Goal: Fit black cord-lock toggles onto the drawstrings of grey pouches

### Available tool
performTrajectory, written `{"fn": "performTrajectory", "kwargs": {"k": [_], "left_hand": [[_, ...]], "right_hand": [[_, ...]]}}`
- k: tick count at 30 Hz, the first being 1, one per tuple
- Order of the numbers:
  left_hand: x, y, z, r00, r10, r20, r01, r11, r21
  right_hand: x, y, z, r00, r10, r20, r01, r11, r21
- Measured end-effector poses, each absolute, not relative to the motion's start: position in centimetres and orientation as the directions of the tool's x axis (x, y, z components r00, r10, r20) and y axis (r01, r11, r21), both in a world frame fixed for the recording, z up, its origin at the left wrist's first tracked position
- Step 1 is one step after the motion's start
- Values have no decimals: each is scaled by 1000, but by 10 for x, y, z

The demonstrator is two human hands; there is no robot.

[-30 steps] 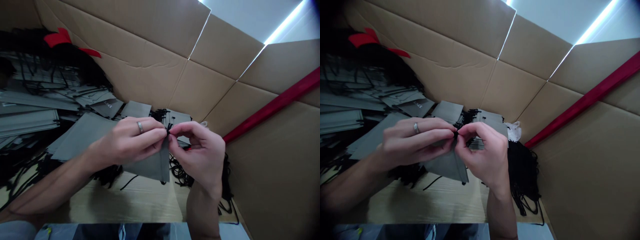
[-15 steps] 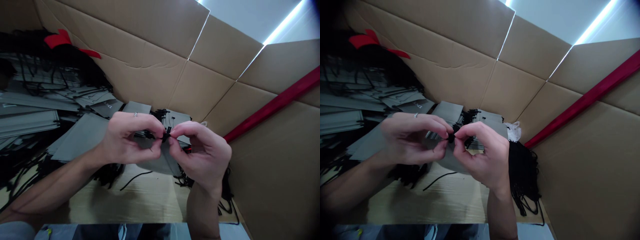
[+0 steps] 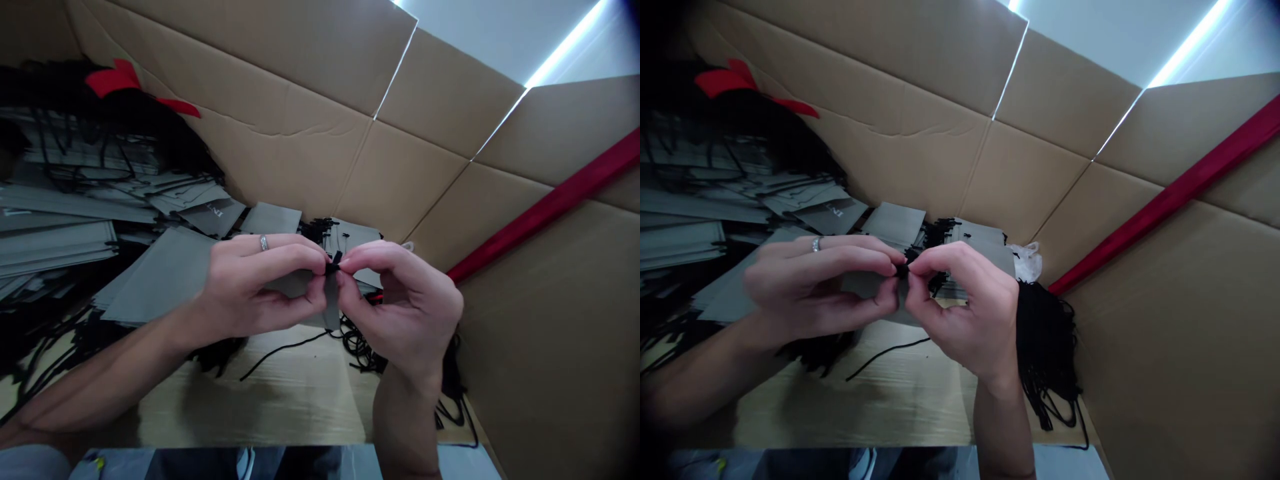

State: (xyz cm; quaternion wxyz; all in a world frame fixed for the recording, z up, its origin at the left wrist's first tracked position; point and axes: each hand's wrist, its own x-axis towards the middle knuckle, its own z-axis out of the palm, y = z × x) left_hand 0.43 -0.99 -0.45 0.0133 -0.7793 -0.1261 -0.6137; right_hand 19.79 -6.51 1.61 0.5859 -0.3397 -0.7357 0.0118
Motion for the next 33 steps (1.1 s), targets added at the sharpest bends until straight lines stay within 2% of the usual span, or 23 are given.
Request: {"fn": "performTrajectory", "kwargs": {"k": [5,9,12,15,19,23,27,30,33], "left_hand": [[10,-2,-6,144,243,959,-10,-969,247],[6,3,0,249,347,904,-129,-913,386],[-1,5,7,441,390,808,-70,-883,464],[-7,7,11,599,384,703,11,-882,472],[-9,7,11,626,331,706,11,-909,416],[-7,5,10,671,335,662,20,-900,436],[-6,2,10,694,398,600,73,-868,491],[-6,1,9,715,442,542,87,-825,558],[-6,0,8,731,428,532,71,-822,565]], "right_hand": [[198,-65,15,-55,549,834,431,766,-476],[199,-63,15,-35,557,830,427,759,-492],[202,-62,15,-10,543,839,456,750,-480],[207,-61,16,-36,566,823,466,738,-487],[219,-58,17,-203,654,728,373,740,-561],[225,-54,19,-352,656,667,341,754,-562],[225,-54,19,-341,649,680,370,758,-537],[224,-55,19,-324,673,665,338,739,-583],[225,-57,20,-344,683,644,295,730,-617]]}}
